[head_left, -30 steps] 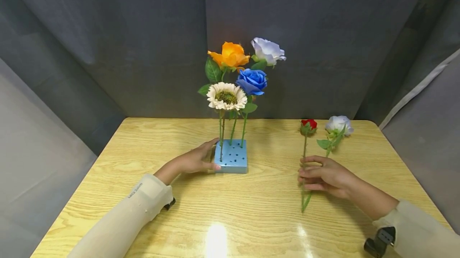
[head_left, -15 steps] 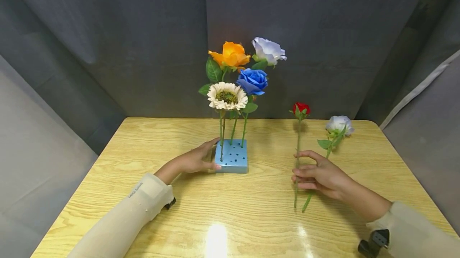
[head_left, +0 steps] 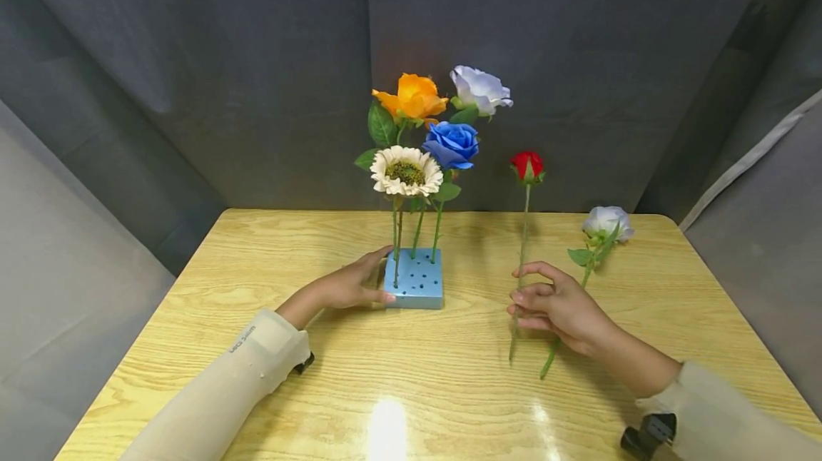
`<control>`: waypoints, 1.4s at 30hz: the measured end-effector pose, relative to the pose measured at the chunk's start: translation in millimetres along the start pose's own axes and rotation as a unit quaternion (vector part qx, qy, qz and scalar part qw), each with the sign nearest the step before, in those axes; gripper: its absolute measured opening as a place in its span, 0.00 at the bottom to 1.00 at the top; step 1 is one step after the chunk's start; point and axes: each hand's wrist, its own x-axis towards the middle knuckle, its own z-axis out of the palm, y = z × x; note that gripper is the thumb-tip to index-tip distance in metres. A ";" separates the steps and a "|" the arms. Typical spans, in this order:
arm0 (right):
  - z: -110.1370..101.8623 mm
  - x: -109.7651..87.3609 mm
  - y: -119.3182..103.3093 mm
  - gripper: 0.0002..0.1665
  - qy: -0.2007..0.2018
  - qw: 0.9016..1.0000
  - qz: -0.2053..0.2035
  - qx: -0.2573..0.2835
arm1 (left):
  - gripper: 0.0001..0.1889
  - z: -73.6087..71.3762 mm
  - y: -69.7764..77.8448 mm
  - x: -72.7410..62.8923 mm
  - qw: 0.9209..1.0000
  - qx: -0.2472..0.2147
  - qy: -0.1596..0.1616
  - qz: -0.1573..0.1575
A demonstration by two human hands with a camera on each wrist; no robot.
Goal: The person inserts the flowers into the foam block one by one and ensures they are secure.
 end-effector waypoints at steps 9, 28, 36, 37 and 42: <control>12.3 1.2 -1.8 0.16 0.016 0.998 -0.048 -0.047 | 0.57 0.1 1.2 -0.7 1.000 -0.002 0.002 -0.002; 33.4 4.3 -7.1 0.14 0.067 0.984 -0.131 -0.100 | 0.57 0.1 1.7 -0.9 1.000 -0.003 0.001 0.001; 44.0 8.5 -14.6 0.12 0.084 0.976 -0.161 -0.123 | 0.57 0.0 1.0 -0.5 1.000 0.000 0.002 -0.002; 45.7 9.0 -15.9 0.11 0.084 0.975 -0.165 -0.123 | 0.57 0.0 1.1 -0.6 1.000 0.001 0.001 -0.002; 54.0 12.9 -22.0 0.10 0.083 0.972 -0.177 -0.131 | 0.57 -0.4 1.2 -0.9 1.000 0.002 0.001 -0.002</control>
